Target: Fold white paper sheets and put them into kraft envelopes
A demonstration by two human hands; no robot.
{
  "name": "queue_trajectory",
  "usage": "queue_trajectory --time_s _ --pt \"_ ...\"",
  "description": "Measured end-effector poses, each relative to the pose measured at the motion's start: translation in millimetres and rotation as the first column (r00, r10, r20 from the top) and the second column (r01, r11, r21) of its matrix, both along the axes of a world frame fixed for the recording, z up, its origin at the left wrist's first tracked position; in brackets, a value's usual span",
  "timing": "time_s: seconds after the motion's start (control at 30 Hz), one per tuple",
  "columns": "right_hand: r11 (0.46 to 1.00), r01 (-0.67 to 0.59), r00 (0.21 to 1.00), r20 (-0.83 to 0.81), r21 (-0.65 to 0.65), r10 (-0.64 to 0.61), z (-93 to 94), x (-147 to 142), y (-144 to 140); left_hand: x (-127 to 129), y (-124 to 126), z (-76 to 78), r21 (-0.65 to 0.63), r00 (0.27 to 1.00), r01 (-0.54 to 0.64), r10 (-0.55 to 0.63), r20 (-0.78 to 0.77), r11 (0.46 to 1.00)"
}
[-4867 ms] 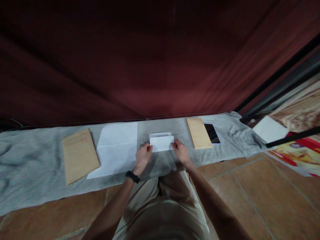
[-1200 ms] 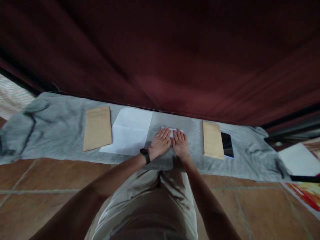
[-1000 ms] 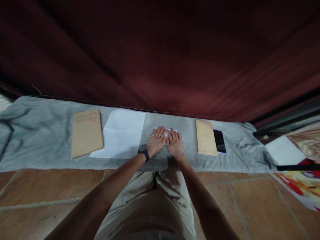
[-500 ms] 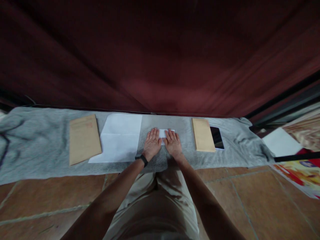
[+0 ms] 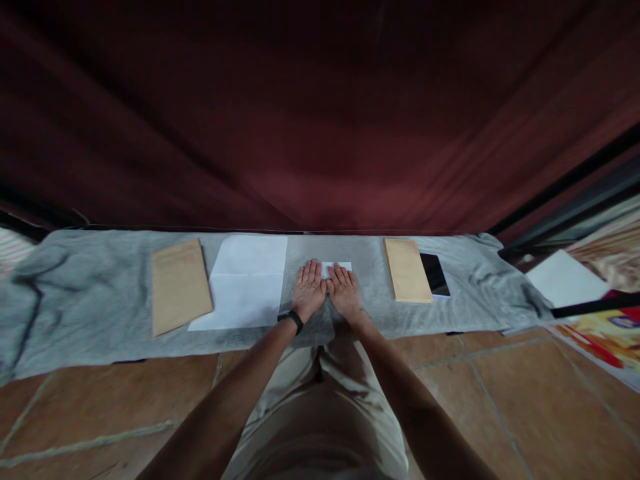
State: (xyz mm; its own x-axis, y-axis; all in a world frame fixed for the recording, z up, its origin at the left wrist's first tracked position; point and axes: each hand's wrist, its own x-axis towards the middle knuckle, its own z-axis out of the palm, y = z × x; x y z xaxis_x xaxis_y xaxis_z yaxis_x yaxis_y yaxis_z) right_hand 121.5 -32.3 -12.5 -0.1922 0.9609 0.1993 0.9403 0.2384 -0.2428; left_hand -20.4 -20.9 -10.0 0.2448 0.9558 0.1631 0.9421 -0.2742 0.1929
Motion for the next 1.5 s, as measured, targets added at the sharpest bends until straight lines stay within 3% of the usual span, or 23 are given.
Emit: queue_trajectory --time_s 0.33,0.83,1.3,1.5 --pt "0.988 0.150 0.989 0.008 0.035 -0.150 -5.4 8.9 -9.3 0.1 0.6 0.0 -0.003 1.000 -0.003 0.003 -0.023 1.000" --pt "0.985 0.174 0.984 0.050 0.000 -0.174 0.0 7.8 -11.4 -12.0 -9.4 1.4 0.008 1.000 0.015 -0.014 -0.027 1.000" --pt "0.986 0.161 0.987 -0.002 0.050 -0.161 -0.3 7.5 -13.2 -9.4 -18.0 3.9 0.026 0.999 -0.014 0.015 -0.044 1.000" --pt "0.985 0.159 0.987 -0.002 0.071 -0.159 -1.3 7.9 -13.1 1.6 -18.0 8.5 0.043 0.991 0.130 -0.129 -0.023 0.991"
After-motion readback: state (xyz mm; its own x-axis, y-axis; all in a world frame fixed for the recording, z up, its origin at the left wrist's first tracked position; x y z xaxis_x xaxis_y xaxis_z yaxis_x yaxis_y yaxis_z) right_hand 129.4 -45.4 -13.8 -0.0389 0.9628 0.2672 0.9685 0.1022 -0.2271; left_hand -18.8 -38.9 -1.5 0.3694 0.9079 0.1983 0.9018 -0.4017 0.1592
